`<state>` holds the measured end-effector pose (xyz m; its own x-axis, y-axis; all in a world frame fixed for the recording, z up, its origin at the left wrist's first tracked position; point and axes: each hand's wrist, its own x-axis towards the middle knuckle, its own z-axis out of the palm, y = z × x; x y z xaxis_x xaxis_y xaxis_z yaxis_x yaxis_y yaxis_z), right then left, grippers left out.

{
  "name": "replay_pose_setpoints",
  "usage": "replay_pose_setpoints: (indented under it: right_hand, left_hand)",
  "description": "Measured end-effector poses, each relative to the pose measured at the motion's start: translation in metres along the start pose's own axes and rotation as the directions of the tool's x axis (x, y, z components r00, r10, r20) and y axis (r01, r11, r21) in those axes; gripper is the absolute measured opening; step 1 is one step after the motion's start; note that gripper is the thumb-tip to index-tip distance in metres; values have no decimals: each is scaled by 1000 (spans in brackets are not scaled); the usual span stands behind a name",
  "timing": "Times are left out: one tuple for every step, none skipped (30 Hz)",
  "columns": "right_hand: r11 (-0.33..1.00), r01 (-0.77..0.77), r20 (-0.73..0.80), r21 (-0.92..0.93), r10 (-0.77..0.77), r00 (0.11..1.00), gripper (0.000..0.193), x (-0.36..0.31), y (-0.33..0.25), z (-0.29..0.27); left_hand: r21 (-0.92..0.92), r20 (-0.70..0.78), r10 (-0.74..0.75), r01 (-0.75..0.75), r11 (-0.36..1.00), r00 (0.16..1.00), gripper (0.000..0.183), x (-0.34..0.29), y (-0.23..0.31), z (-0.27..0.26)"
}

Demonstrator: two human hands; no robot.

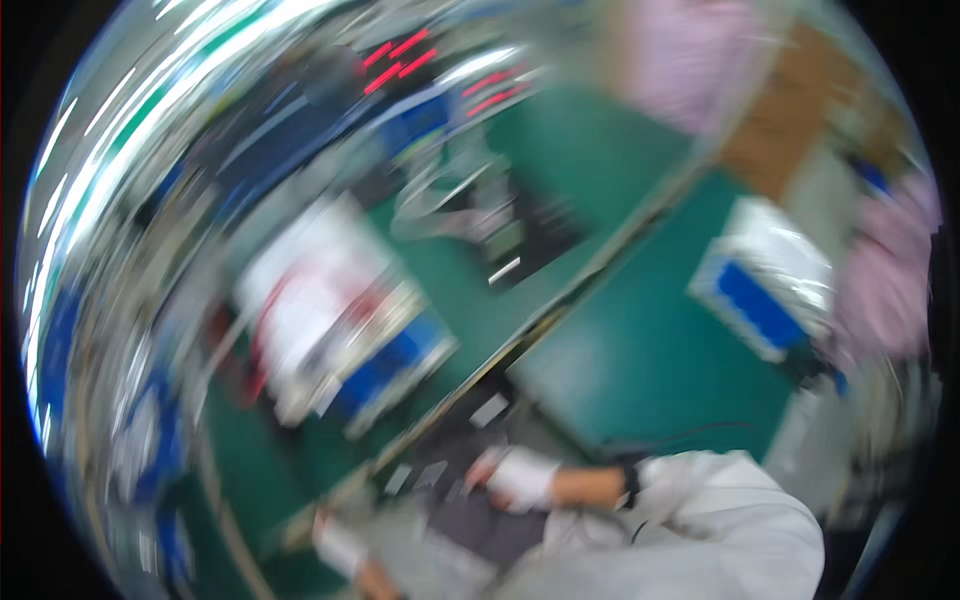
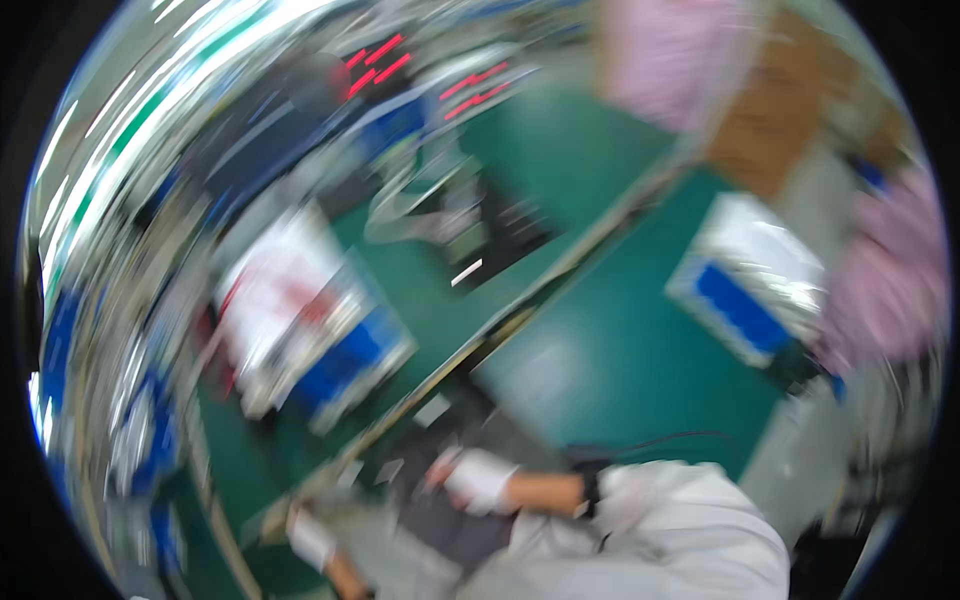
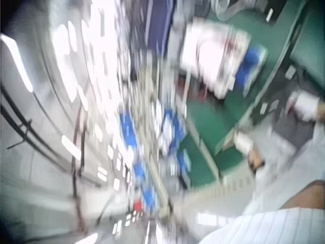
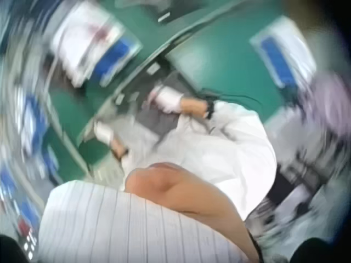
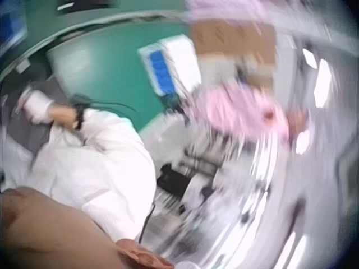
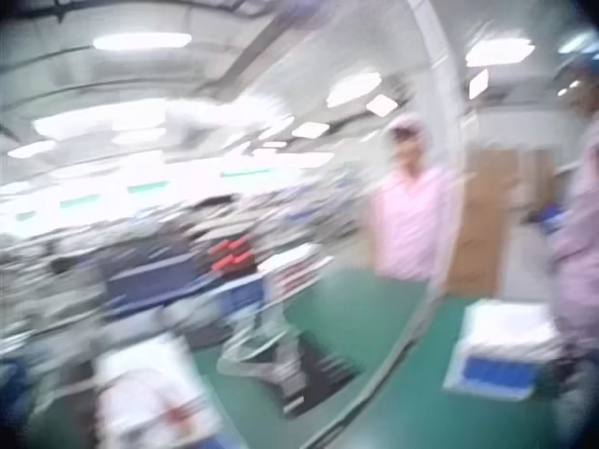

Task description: Connecting electrical cables and probes to battery packs to perform quality control testing and logging data on a clipboard.

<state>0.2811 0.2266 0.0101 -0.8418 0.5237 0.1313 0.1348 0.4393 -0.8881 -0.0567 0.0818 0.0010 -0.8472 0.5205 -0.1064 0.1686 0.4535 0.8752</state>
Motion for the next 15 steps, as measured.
replay_pose_setpoints:
  right_hand:
    - [934,-143,-17,327,157,987,25,-4,7,14]
    - [320,-573,322,754,579,749,14,1,-25,-1]
    - [480,-564,214,672,603,768,26,7,-32,2]
    - [518,-530,198,672,563,802,36,6,-31,6]
    - [583,-492,202,647,490,848,42,4,-26,10]
    - [562,-528,251,637,496,831,41,7,-29,10]
    - [539,-559,284,630,510,812,40,10,-33,10]
    - [547,-573,322,611,489,811,40,10,-31,10]
    - [545,-556,338,627,453,825,38,8,-30,15]
    - [561,-546,338,622,437,833,38,7,-27,17]
    - [576,-536,334,617,424,842,39,5,-23,18]
    - [634,-510,300,581,416,858,41,2,-19,21]
    - [689,-483,269,540,402,875,42,0,-21,21]
    - [738,-428,256,522,343,904,46,2,-28,20]
    - [828,-362,226,429,290,930,44,2,-32,20]
  left_hand:
    - [-102,-186,20,-40,994,982,31,-6,-15,2]
    - [-401,-203,30,-111,909,979,29,-5,-23,14]
    - [-347,-249,43,-131,929,968,26,-16,-10,17]
    - [-280,-243,66,-135,950,968,26,-23,-13,5]
    - [-235,-220,94,-146,961,971,27,-28,-15,2]
    - [-242,-259,69,-134,961,963,27,-33,-10,1]
    - [-262,-273,58,-132,956,960,25,-38,0,-1]
    - [-286,-276,52,-134,949,960,23,-40,5,1]
    - [-295,-279,46,-131,946,959,23,-41,-3,1]
    - [-259,-258,55,-124,958,965,17,-39,-13,3]
    - [-224,-232,65,-118,967,970,12,-37,-21,6]
    - [-289,-184,59,-112,951,981,7,-36,-22,11]
    - [-299,-161,54,-101,949,986,7,-37,-30,11]
    - [-197,-155,18,-49,979,988,7,-35,-44,8]
    - [-97,-147,-16,2,995,989,7,-34,-61,7]
